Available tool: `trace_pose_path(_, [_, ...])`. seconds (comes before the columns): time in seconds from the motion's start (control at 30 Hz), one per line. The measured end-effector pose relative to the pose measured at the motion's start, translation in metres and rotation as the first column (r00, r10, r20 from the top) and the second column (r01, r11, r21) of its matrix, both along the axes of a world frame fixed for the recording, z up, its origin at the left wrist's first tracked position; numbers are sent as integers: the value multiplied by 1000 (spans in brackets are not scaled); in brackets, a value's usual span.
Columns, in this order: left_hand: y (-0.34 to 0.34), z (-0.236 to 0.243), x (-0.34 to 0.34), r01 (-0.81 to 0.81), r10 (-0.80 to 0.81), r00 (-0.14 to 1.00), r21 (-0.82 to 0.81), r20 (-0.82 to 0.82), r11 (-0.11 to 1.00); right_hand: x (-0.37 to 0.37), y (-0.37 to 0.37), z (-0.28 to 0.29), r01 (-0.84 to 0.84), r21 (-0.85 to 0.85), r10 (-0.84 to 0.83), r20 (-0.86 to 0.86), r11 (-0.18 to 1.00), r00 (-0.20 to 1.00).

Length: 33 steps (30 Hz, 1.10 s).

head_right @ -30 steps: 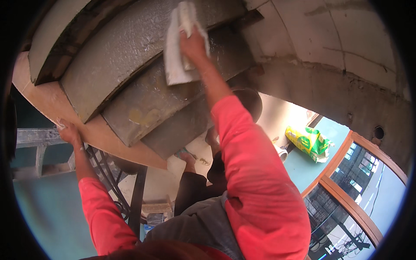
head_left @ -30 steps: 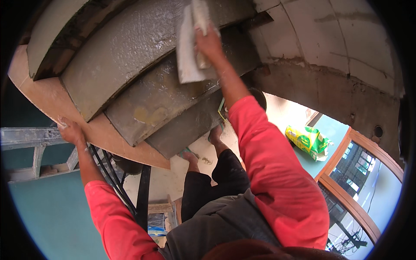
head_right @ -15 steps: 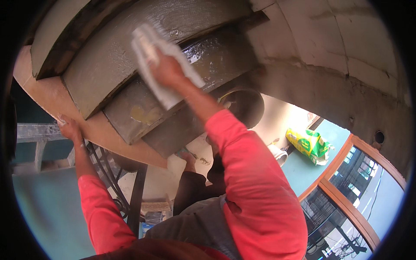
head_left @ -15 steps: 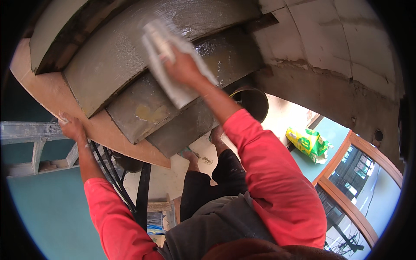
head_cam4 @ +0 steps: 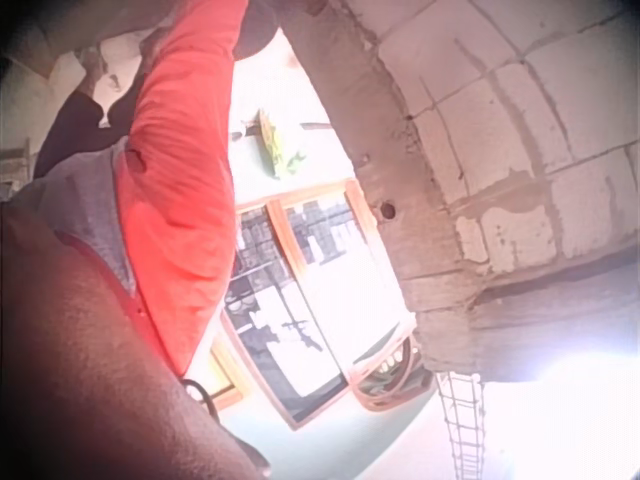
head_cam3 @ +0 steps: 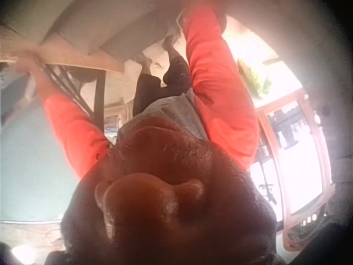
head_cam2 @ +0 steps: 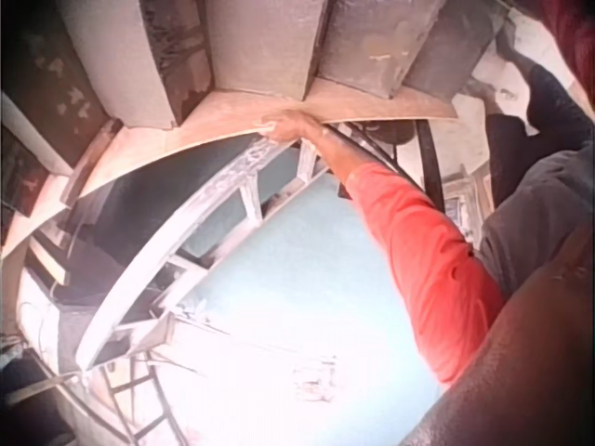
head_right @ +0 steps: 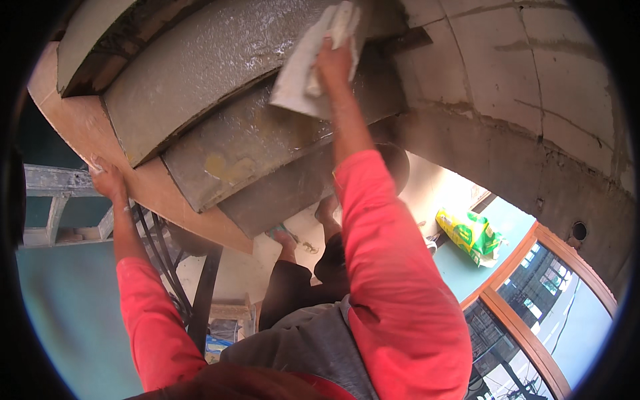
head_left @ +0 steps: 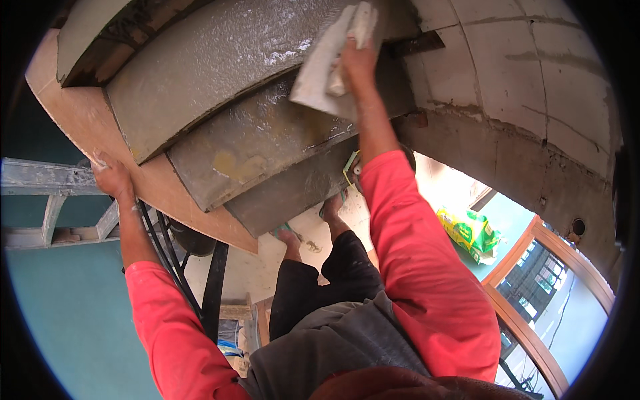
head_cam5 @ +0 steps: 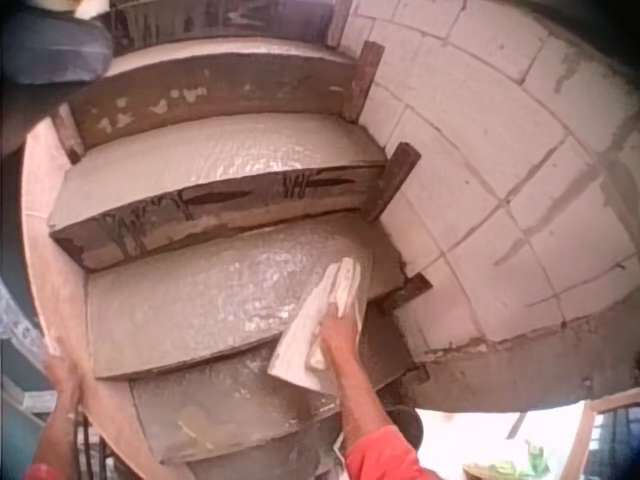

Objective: The person applies wet plaster to a spiral staircase using a trowel and a bucket, smoothing each step with a float. The person repeatedly scoops plaster from the bucket and spreads it across the stair treads and risers.

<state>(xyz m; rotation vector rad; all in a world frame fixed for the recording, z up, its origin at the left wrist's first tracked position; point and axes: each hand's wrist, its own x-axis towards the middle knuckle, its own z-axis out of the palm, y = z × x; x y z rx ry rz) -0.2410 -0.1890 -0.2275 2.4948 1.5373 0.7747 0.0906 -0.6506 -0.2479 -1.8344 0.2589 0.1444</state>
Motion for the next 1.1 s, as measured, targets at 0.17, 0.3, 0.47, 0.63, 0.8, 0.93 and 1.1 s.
trace_pose_path(0.17, [9, -6, -4, 8, -8, 1000, 10, -1, 1000, -69, 80, 2, -10, -95, 6, -34, 995, 999])
trace_pose_path(0.3, [10, -7, -5, 20, -20, 1000, 14, -3, 1000, -120, 122, 12, -66, -134, 62, -37, 989, 997])
trace_pose_path(0.47, [1, -2, 1, -3, 4, 1000, -28, 24, 1000, -189, 150, 29, -237, -108, 229, -81, 965, 970])
trace_pose_path(0.63, [0, 3, 3, 29, -29, 996, 1, 81, 1000, -241, 139, 31, -539, -50, 531, -121, 840, 839])
trace_pose_path(0.8, [7, -8, -5, -14, 17, 999, -67, 44, 998, -219, 86, 24, -621, -247, 644, 19, 744, 765])
trace_pose_path(0.93, [4, -9, -2, 41, -38, 993, -20, 114, 999, -125, 47, 30, -226, -175, 222, -44, 958, 974])
trace_pose_path(1.1, [4, -8, -3, 81, -75, 990, -41, 120, 996, 42, -6, 15, 125, 4, -125, 84, 992, 989])
